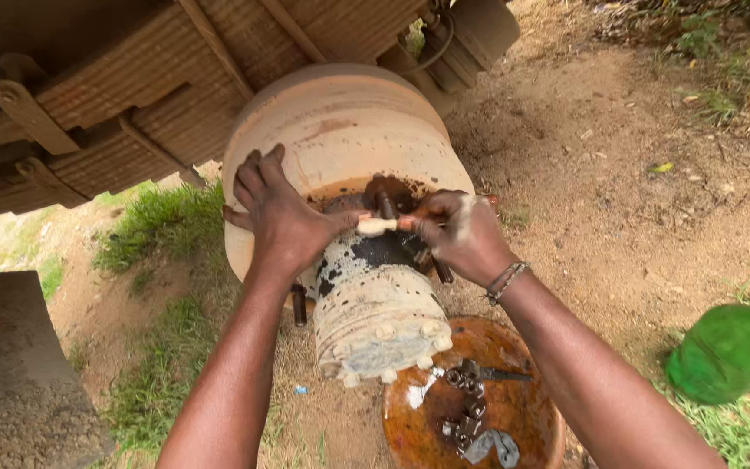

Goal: The person cleans a truck wheel hub by wiping it with a cloth and scrubbing it with a brush dipped in a bowl of solvent.

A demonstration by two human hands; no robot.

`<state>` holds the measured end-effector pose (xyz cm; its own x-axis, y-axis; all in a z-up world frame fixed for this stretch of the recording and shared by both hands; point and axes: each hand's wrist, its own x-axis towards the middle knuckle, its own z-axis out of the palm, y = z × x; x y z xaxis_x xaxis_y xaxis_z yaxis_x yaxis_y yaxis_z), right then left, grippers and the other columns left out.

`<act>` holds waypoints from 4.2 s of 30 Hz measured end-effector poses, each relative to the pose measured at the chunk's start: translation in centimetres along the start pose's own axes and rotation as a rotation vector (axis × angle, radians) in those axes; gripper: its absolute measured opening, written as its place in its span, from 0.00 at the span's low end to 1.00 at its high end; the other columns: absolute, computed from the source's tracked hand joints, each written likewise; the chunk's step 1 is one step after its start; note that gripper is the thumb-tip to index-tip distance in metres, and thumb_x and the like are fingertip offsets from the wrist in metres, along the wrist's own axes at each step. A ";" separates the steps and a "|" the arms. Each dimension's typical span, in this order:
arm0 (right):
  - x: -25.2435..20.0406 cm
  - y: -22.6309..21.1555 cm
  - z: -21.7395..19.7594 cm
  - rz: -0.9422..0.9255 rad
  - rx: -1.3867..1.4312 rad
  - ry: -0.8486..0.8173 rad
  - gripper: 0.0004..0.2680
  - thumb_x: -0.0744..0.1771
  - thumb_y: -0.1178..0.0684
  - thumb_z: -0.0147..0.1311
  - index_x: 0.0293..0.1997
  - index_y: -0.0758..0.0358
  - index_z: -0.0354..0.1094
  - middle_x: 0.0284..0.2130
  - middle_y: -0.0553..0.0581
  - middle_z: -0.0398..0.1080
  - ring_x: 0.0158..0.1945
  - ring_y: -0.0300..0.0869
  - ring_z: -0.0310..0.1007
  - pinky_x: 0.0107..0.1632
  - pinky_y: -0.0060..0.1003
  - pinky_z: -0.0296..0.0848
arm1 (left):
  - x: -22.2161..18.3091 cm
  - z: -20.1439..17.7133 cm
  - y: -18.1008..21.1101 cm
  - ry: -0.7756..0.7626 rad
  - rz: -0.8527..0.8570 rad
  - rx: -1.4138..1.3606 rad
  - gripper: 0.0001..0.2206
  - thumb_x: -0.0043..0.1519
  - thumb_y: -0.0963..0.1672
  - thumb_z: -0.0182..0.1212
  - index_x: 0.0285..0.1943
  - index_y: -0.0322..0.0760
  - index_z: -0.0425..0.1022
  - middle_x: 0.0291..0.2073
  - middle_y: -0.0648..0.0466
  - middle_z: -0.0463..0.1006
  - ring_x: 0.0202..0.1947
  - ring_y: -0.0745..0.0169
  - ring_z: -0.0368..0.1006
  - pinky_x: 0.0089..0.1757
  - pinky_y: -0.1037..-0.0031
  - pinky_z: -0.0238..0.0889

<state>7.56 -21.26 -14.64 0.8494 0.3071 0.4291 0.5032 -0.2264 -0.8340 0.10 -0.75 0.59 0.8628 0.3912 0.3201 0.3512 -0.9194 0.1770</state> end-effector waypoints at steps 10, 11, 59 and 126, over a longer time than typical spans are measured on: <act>1.3 -0.8 -0.5 0.297 0.073 -0.141 0.08 0.68 0.48 0.54 0.39 0.58 0.78 0.19 0.55 0.71 0.15 0.33 0.55 0.17 0.28 0.55 | 0.3 0.0 -0.1 0.021 0.001 -0.021 0.66 0.30 0.62 0.83 0.73 0.37 0.42 0.68 0.35 0.43 0.71 0.35 0.33 0.59 0.26 0.20; 1.8 -1.2 -0.7 0.353 -0.058 -0.219 0.08 0.68 0.47 0.53 0.39 0.56 0.78 0.17 0.56 0.69 0.14 0.35 0.50 0.16 0.30 0.50 | 0.4 -0.2 0.2 0.016 0.019 -0.039 0.65 0.30 0.62 0.81 0.74 0.39 0.43 0.67 0.37 0.45 0.71 0.36 0.35 0.61 0.26 0.22; 5.0 -15.6 -4.9 0.105 -1.195 -0.496 0.21 0.70 0.34 0.37 0.36 0.63 0.70 0.29 0.60 0.66 0.30 0.44 0.68 0.37 0.42 0.77 | 0.6 2.8 -2.8 0.162 0.137 -0.159 0.33 0.64 0.56 0.57 0.72 0.37 0.52 0.69 0.35 0.46 0.71 0.33 0.36 0.56 0.19 0.21; -0.3 -1.5 -0.3 0.262 0.246 -0.193 0.07 0.65 0.54 0.61 0.42 0.66 0.78 0.26 0.59 0.77 0.20 0.33 0.63 0.21 0.25 0.62 | 0.7 2.5 -2.6 0.205 0.156 -0.196 0.31 0.65 0.54 0.60 0.71 0.37 0.53 0.69 0.30 0.45 0.70 0.27 0.38 0.55 0.18 0.20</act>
<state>6.62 -21.27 -13.46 0.8867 0.4414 0.1377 0.2009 -0.0996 -0.9745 0.68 1.83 -1.99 0.8026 0.2644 0.5347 0.1266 -0.9515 0.2805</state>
